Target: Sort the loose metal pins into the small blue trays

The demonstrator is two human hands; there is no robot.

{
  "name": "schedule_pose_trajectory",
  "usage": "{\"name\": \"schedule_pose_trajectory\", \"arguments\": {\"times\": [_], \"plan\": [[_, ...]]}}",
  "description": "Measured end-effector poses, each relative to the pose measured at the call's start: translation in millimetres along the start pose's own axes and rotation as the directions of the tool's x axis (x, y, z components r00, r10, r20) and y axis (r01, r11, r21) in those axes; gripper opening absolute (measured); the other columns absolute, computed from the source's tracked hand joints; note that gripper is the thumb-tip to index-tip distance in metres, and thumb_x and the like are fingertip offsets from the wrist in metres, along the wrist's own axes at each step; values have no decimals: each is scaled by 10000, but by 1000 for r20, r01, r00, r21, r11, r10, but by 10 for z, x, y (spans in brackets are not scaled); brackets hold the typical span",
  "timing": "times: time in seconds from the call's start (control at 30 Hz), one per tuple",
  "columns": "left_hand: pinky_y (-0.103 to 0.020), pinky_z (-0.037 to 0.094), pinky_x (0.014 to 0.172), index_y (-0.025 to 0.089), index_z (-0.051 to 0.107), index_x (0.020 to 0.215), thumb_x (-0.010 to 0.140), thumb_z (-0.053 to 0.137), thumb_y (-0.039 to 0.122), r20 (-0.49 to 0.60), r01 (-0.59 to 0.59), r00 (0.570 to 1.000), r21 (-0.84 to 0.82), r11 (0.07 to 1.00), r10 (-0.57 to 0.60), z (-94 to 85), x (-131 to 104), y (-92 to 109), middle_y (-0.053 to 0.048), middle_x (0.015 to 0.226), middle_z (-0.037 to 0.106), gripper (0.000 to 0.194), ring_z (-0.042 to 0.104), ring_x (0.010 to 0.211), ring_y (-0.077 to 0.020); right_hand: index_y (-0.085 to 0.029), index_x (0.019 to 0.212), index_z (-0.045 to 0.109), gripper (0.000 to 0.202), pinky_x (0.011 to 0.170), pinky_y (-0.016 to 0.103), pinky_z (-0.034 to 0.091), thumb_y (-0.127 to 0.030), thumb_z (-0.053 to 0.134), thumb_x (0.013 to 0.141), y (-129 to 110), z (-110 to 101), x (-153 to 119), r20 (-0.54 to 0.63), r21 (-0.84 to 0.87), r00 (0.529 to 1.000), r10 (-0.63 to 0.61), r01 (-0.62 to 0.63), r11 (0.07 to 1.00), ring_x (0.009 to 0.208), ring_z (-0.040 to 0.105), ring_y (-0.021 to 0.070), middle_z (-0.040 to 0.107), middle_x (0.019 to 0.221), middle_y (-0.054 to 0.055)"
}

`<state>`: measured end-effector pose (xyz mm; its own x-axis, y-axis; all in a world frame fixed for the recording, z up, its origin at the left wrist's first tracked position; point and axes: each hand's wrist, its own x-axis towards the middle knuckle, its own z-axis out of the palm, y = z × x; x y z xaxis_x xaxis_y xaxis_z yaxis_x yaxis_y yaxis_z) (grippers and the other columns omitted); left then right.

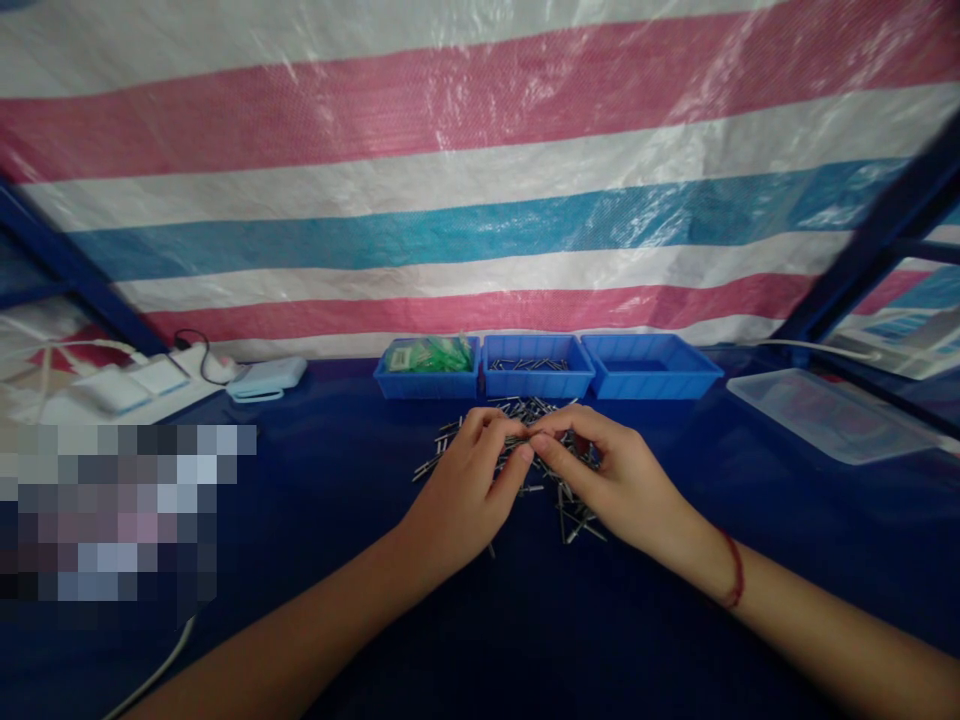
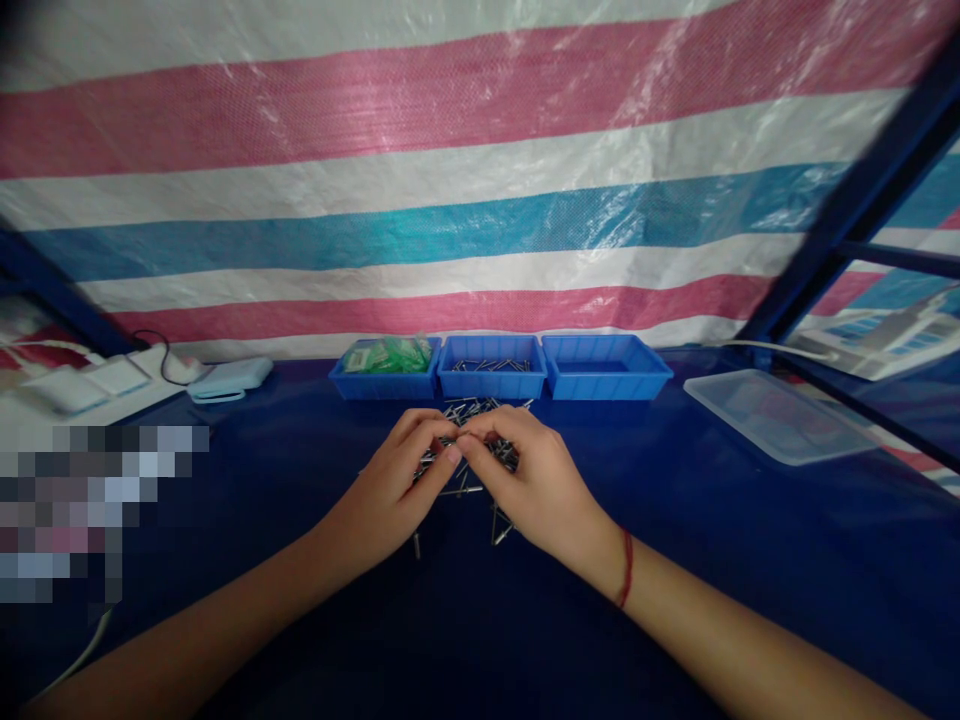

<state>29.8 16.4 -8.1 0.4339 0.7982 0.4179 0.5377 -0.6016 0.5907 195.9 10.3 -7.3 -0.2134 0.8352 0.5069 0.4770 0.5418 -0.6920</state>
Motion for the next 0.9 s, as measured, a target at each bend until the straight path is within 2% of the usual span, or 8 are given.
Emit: {"name": "schedule_pose_trajectory", "arguments": {"times": [0.13,0.33,0.5,0.7,0.9], "plan": [[-329,441,898,173,568,918,907,457,185,-11,-10,1000,-34,999,10,13,8,-35,-61,1031,519,112,538,977,-160,-208,883,635,82,721,293,483,-237,568,844,-31,-10,-3,-7,22,999,-42,42,999,798,611,151,660,848,23],[-315,456,857,169,587,882,897,490,212,-47,-21,999,-64,998,18,-3,4,-21,-58,1002,531,107,551,939,-156,-209,854,638,63,662,273,486,-248,600,824,-62,-15,-4,-43,66,999,-29,32,997,726,601,139,639,780,10],[-312,483,794,186,599,880,874,526,221,-77,-21,997,-74,997,15,-10,17,-2,-44,967,551,81,564,890,-157,-219,885,643,79,680,280,486,-231,582,837,-78,-22,-9,-37,95,998,-53,57,994,760,598,145,637,811,17],[-278,487,750,187,596,848,847,562,191,-155,-30,988,-93,995,15,-35,25,2,-23,947,561,35,572,788,-119,-220,915,643,104,666,281,483,-242,565,848,-54,-31,-9,-44,66,998,-43,46,997,741,589,143,645,838,23],[-265,483,708,193,599,887,853,556,205,-187,-40,982,-85,996,24,-53,12,1,-28,971,557,56,564,742,-105,-212,900,635,102,656,280,482,-250,550,859,-12,-32,9,-35,29,997,-64,65,997,741,590,148,643,839,29]]}}
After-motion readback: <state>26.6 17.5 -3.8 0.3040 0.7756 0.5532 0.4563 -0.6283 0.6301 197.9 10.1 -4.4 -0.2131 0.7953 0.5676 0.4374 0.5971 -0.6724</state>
